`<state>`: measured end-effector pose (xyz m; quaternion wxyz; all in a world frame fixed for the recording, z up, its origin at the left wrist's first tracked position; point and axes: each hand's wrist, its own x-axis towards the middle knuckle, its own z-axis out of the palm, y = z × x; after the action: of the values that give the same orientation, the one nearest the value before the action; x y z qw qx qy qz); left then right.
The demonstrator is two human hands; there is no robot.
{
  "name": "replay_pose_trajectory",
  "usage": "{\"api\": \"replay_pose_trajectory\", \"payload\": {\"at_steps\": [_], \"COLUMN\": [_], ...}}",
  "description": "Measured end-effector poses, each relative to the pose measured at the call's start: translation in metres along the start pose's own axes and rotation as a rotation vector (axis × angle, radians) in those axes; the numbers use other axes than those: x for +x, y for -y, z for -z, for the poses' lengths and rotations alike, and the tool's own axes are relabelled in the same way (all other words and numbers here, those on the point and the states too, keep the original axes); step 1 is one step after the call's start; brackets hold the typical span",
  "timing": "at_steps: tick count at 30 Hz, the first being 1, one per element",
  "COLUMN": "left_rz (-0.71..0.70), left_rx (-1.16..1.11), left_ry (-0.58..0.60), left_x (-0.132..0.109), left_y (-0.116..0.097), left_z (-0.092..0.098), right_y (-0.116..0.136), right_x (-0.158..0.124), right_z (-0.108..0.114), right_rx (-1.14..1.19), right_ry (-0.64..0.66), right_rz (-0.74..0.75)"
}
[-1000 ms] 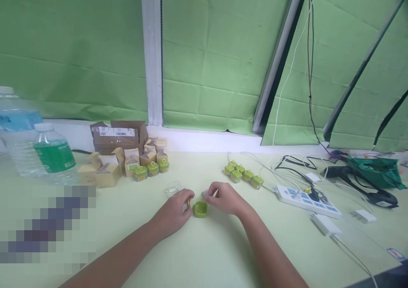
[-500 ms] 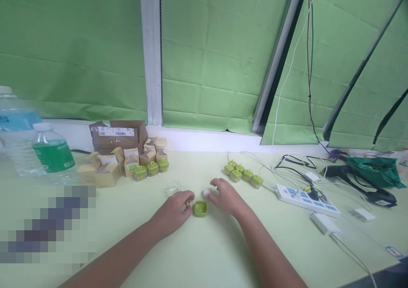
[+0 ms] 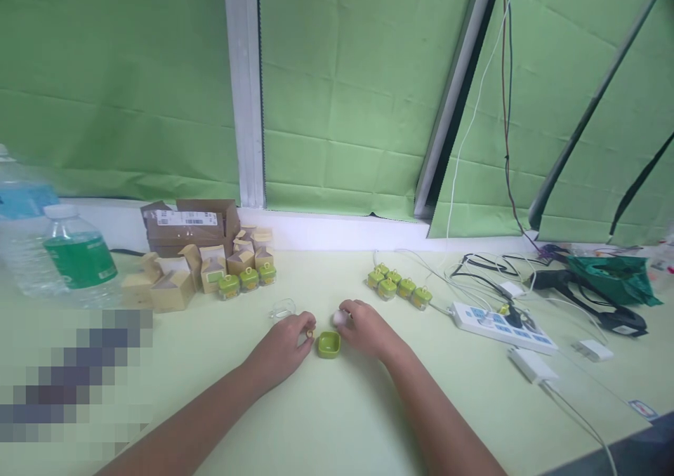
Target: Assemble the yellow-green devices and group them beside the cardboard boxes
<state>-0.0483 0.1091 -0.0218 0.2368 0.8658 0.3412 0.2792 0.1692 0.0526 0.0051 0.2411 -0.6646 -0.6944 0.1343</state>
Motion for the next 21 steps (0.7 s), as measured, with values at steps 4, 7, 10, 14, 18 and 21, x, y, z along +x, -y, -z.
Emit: {"api": "replay_pose_trajectory", "payload": {"at_steps": [4,7,10,14,18,21], "left_rz": [0.026,0.024,-0.044,-0.264,-0.293,-0.196], "left_rx": [0.035,0.039,0.026,-0.033,-0.073,-0.075], "left_ry": [0.011,0.015,-0.036,-0.189,-0.236,-0.252], "left_x": [0.000,-0.001,-0.003,-0.005,-0.002,0.002], "left_y": [0.002,0.002,-0.003,-0.011,-0.005,0.005], "left_z": [0.002,0.001,0.001,0.009,0.022,0.029], "right_y": [0.003,0.007,0.007,0.004,-0.001,-0.003], "right_x": [-0.002,-0.004,-0.003,0.003,0.006,0.006], "right_z": [0.002,0.006,0.009,0.010,0.012,0.014], "right_rx": [0.029,0.060,0.090,0.147,0.212,0.299], "right_ry": [-0.036,-0.065,-0.080,-0.207,-0.394,-0.417], "right_rz": [0.009,0.006,0.009,0.067,0.056,0.005]}}
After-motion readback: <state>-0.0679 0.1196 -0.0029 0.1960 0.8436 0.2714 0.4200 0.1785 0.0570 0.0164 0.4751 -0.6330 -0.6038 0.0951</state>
